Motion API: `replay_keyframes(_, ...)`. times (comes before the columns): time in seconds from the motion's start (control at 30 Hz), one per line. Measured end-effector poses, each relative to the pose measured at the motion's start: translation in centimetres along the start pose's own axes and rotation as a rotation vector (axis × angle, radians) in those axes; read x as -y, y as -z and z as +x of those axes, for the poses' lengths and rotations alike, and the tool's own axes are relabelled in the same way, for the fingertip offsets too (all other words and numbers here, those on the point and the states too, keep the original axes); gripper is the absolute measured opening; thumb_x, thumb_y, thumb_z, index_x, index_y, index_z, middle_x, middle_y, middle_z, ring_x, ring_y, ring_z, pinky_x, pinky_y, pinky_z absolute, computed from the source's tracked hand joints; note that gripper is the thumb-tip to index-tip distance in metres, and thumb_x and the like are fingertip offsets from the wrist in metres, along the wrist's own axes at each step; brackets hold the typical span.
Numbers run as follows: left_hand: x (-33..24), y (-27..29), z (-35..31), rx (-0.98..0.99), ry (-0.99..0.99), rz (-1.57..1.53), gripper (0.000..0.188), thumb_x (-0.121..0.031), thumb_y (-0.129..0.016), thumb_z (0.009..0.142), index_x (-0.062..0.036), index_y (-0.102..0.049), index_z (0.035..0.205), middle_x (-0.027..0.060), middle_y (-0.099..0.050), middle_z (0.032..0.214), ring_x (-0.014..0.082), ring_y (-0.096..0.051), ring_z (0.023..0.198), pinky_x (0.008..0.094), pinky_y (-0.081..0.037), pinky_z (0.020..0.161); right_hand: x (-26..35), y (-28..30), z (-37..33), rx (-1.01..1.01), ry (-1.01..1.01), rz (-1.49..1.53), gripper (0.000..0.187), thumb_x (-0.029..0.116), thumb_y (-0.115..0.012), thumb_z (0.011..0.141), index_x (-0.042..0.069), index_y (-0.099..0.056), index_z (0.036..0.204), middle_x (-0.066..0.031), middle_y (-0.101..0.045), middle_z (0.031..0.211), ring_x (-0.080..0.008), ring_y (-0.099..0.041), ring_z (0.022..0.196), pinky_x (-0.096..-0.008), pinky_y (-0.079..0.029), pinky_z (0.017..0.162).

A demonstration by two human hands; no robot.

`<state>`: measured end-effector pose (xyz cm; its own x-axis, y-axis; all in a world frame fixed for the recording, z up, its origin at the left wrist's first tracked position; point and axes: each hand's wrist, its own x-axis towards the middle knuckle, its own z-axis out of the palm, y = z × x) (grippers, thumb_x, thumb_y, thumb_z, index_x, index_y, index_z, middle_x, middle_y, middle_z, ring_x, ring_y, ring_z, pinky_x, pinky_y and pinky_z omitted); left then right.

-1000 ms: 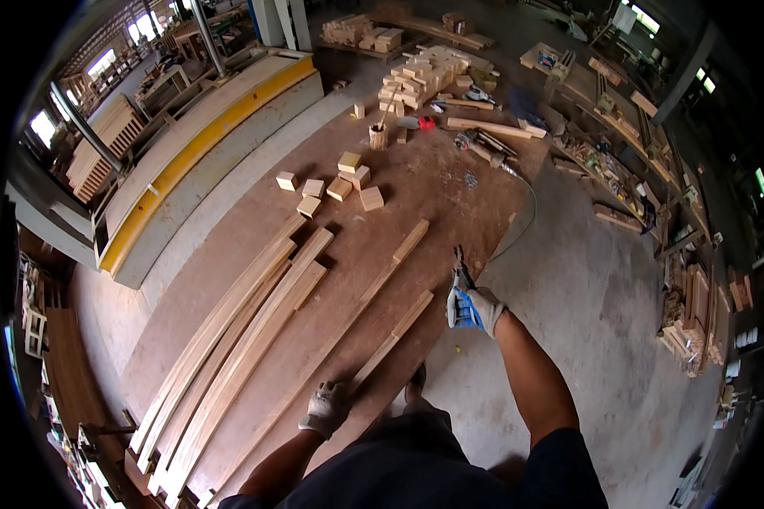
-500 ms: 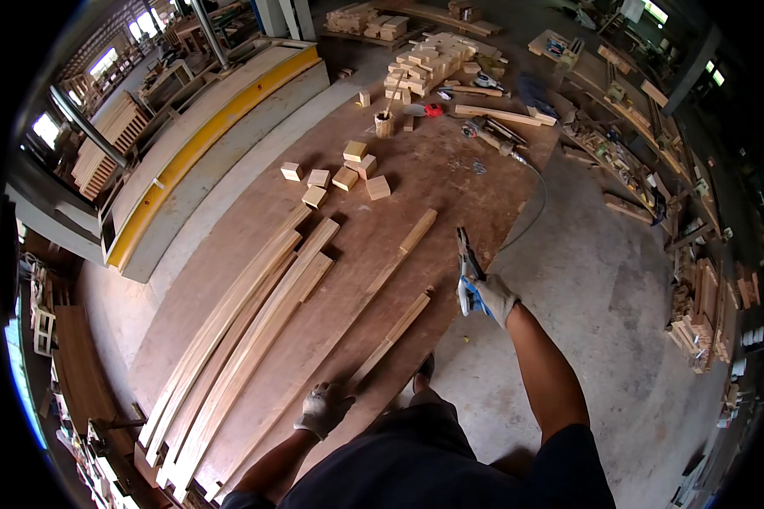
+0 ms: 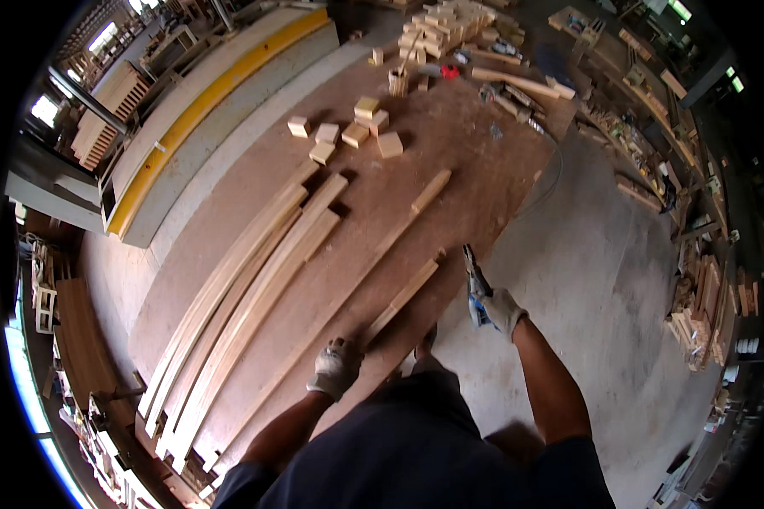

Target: The person uses a handheld tool to trim the ends of several wooden planks on a workbench. They pick up each plank, position it, and make a cut or trim, then place it back on the table. The process is repeated for multiple planks throughout the clip.

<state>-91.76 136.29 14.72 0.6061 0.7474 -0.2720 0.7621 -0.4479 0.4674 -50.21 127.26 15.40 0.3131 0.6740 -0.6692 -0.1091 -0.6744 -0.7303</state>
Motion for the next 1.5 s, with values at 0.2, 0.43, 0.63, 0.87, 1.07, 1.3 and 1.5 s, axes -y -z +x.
replay_keyframes(0.2, 1.5, 0.5, -3.2, -0.046, -0.043, -0.042, 0.027, -0.023, -0.068, 0.088, -0.0064, -0.064, 0.109, 0.0203, -0.067, 0.101, 0.0418, -0.063, 0.096, 0.0542, -0.054, 0.08, -1.4, -2.2, -0.6, -0.063, -0.029, -0.568, 0.028, 0.031, -0.067, 0.095, 0.003, -0.07, 0.094, -0.0145, -0.068, 0.076, -0.0278, -0.065, 0.068, -0.0417, -0.052, 0.068)
replay_keyframes(0.43, 2.2, -0.2, -3.1, -0.012, -0.03, 0.002, 0.039, -0.028, -0.07, 0.088, -0.0067, -0.058, 0.119, 0.0225, -0.063, 0.117, 0.0424, -0.061, 0.106, 0.0542, -0.053, 0.084, 3.8, -5.2, -3.4, -0.066, -0.023, -0.863, 0.034, 0.035, -0.066, 0.094, 0.003, -0.067, 0.106, -0.0224, -0.071, 0.102, -0.0395, -0.069, 0.099, -0.0471, -0.052, 0.089)
replay_keyframes(0.63, 2.2, -0.1, -3.0, 0.01, -0.018, -0.006, 0.041, -0.028, -0.071, 0.087, -0.0072, -0.058, 0.119, 0.0223, -0.063, 0.118, 0.0425, -0.061, 0.108, 0.0541, -0.053, 0.086, 3.6, -5.7, -3.1, -0.116, 0.058, -1.037, 0.037, 0.037, -0.065, 0.094, 0.004, -0.065, 0.109, -0.0238, -0.07, 0.113, -0.0427, -0.065, 0.109, -0.0487, -0.051, 0.096)
replay_keyframes(0.87, 1.8, 0.4, -2.9, 0.025, -0.001, -0.001, 0.042, -0.028, -0.071, 0.086, -0.007, -0.058, 0.119, 0.0224, -0.063, 0.117, 0.0423, -0.061, 0.108, 0.054, -0.053, 0.086, 3.3, -5.7, -3.1, -0.08, 0.018, -0.906, 0.035, 0.037, -0.065, 0.094, 0.004, -0.067, 0.106, -0.0244, -0.071, 0.105, -0.0426, -0.067, 0.106, -0.049, -0.052, 0.093)
replay_keyframes(1.07, 2.1, -0.2, -3.0, -0.025, -0.026, -0.008, 0.039, -0.029, -0.072, 0.086, -0.0069, -0.058, 0.115, 0.0225, -0.063, 0.115, 0.0427, -0.061, 0.106, 0.0547, -0.053, 0.085, 0.2, -5.0, -2.1, -0.089, 0.028, -0.861, 0.033, 0.036, -0.066, 0.093, 0.004, -0.068, 0.101, -0.0242, -0.072, 0.098, -0.0434, -0.068, 0.099, -0.0483, -0.054, 0.088)
replay_keyframes(1.3, 2.1, -0.1, -2.9, -0.011, -0.019, -0.007, 0.041, -0.029, -0.072, 0.086, -0.0071, -0.058, 0.118, 0.0221, -0.063, 0.116, 0.0426, -0.061, 0.107, 0.0545, -0.053, 0.086, 1.9, -5.5, -2.6, -0.124, 0.128, -0.911, 0.032, 0.032, -0.066, 0.094, 0.004, -0.065, 0.109, -0.0231, -0.07, 0.099, -0.0408, -0.067, 0.097, -0.048, -0.053, 0.085)
replay_keyframes(1.5, 2.2, -0.1, -3.0, -0.002, -0.004, -0.006, 0.042, -0.029, -0.072, 0.086, -0.0068, -0.058, 0.119, 0.022, -0.063, 0.117, 0.0419, -0.061, 0.108, 0.0546, -0.053, 0.086, 3.0, -5.9, -3.3, -0.215, 0.204, -1.088, 0.033, 0.03, -0.066, 0.094, 0.007, -0.061, 0.117, -0.023, -0.067, 0.109, -0.0405, -0.065, 0.105, -0.0499, -0.051, 0.091)
